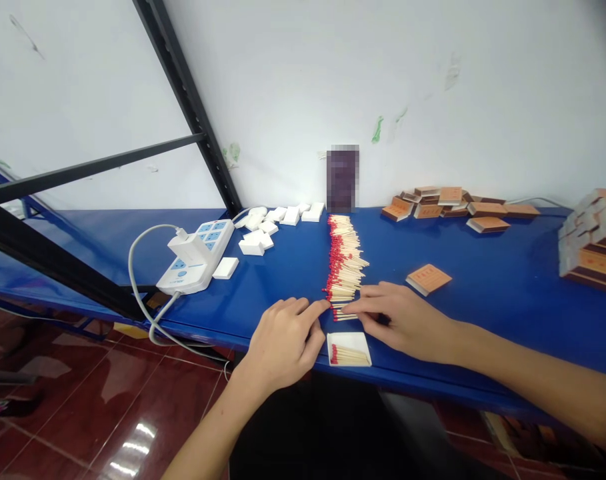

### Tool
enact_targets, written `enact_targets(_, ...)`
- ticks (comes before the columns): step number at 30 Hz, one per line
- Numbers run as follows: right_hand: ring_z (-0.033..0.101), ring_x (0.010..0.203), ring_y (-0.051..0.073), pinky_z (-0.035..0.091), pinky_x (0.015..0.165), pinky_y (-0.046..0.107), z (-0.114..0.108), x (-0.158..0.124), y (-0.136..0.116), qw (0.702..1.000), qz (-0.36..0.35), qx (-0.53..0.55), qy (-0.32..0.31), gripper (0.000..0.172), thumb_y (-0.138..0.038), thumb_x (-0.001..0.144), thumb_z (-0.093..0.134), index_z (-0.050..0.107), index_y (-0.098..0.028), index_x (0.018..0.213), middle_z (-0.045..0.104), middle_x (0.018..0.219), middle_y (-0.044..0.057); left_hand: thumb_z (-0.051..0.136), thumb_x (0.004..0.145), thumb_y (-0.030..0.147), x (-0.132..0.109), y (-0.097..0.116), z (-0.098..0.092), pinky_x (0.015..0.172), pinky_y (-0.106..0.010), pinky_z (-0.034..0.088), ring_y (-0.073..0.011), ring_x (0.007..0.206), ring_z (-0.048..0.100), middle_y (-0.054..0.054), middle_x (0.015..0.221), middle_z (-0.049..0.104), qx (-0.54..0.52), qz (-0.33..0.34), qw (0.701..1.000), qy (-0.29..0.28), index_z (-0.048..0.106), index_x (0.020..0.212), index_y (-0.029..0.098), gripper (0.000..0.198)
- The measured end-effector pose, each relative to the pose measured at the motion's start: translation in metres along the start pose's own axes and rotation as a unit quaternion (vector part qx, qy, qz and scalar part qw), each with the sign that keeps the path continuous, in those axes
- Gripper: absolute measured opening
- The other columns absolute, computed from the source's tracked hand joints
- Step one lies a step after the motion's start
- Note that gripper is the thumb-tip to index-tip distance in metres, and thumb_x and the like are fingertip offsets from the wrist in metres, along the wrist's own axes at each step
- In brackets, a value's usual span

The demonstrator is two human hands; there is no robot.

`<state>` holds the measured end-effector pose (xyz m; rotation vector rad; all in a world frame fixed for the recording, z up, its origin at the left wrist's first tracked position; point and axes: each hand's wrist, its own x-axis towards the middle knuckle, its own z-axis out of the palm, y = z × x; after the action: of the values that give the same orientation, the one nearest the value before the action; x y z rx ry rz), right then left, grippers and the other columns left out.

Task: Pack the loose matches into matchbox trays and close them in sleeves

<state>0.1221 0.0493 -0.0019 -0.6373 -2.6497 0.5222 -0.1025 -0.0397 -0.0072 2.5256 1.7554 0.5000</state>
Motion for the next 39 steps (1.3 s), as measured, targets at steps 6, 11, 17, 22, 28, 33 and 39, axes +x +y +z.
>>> enact_targets(6, 0.062, 0.076, 0.018, 0.044, 0.069, 0.03, 0.0009, -0.0005, 0.0004, 1.0, 0.008, 0.017, 0.021, 0.029, -0.017, 0.097, 0.049, 0.074, -0.024, 0.109, 0.067, 0.083, 0.002, 0.039, 0.098, 0.02, 0.0002, 0.0005, -0.0002, 0.075, -0.037, 0.044, -0.0222, 0.081, 0.061, -0.004, 0.093, 0.067, -0.004, 0.0, 1.0, -0.002, 0.06, 0.128, 0.021, 0.037)
enact_targets(11, 0.063, 0.08, 0.019, 0.045, 0.072, 0.032, 0.0016, -0.0001, 0.0009, 1.0, 0.017, 0.001, 0.02, 0.031, -0.018, 0.097, 0.048, 0.073, -0.023, 0.115, 0.068, 0.088, 0.004, 0.039, 0.098, 0.019, 0.0, -0.0001, 0.0002, 0.075, -0.037, 0.044, -0.022, 0.081, 0.06, -0.004, 0.092, 0.067, -0.01, 0.0, 1.0, -0.001, 0.06, 0.128, 0.022, 0.037)
enact_targets(17, 0.062, 0.077, 0.019, 0.044, 0.069, 0.031, -0.0003, -0.0001, 0.0, 1.0, 0.021, 0.002, 0.004, 0.029, -0.018, 0.098, 0.046, 0.074, -0.021, 0.106, 0.067, 0.085, 0.004, 0.039, 0.098, 0.02, 0.0011, -0.0006, 0.0007, 0.075, -0.038, 0.045, -0.0228, 0.081, 0.062, -0.003, 0.093, 0.068, -0.006, 0.002, 1.0, -0.002, 0.057, 0.132, 0.023, 0.039)
enact_targets(22, 0.061, 0.075, 0.019, 0.044, 0.068, 0.031, 0.0, -0.0006, 0.0002, 1.0, 0.013, 0.007, 0.025, 0.031, -0.021, 0.099, 0.045, 0.074, -0.02, 0.109, 0.066, 0.084, 0.005, 0.038, 0.099, 0.022, 0.0018, -0.0001, 0.0015, 0.081, -0.042, 0.048, -0.0253, 0.09, 0.065, -0.005, 0.105, 0.071, -0.014, -0.019, 1.0, 0.001, 0.053, 0.136, 0.02, 0.041)
enact_targets(28, 0.062, 0.078, 0.02, 0.045, 0.071, 0.032, 0.0013, -0.0006, 0.0003, 0.999, 0.021, -0.014, 0.041, 0.033, -0.022, 0.1, 0.044, 0.072, -0.023, 0.117, 0.066, 0.086, 0.005, 0.038, 0.099, 0.023, 0.001, 0.0012, 0.0016, 0.082, -0.042, 0.048, -0.0259, 0.092, 0.066, -0.005, 0.106, 0.071, -0.006, -0.026, 1.0, -0.003, 0.054, 0.135, 0.021, 0.04)
enact_targets(33, 0.063, 0.079, 0.02, 0.046, 0.071, 0.032, 0.0012, -0.0001, 0.0006, 0.999, 0.021, -0.018, 0.031, 0.034, -0.022, 0.1, 0.043, 0.071, -0.023, 0.12, 0.065, 0.087, 0.005, 0.038, 0.099, 0.024, 0.0022, 0.0009, 0.0008, 0.081, -0.041, 0.048, -0.0254, 0.09, 0.066, -0.004, 0.104, 0.071, -0.005, -0.026, 1.0, -0.013, 0.055, 0.135, 0.022, 0.039)
enact_targets(39, 0.063, 0.081, 0.02, 0.046, 0.073, 0.032, 0.0017, 0.0002, 0.0015, 0.999, 0.024, -0.015, 0.025, 0.033, -0.021, 0.101, 0.043, 0.072, -0.022, 0.116, 0.067, 0.089, 0.005, 0.038, 0.099, 0.023, 0.0028, 0.0016, -0.0002, 0.083, -0.042, 0.048, -0.0257, 0.092, 0.066, -0.005, 0.105, 0.07, -0.01, -0.027, 0.999, -0.018, 0.053, 0.136, 0.021, 0.04)
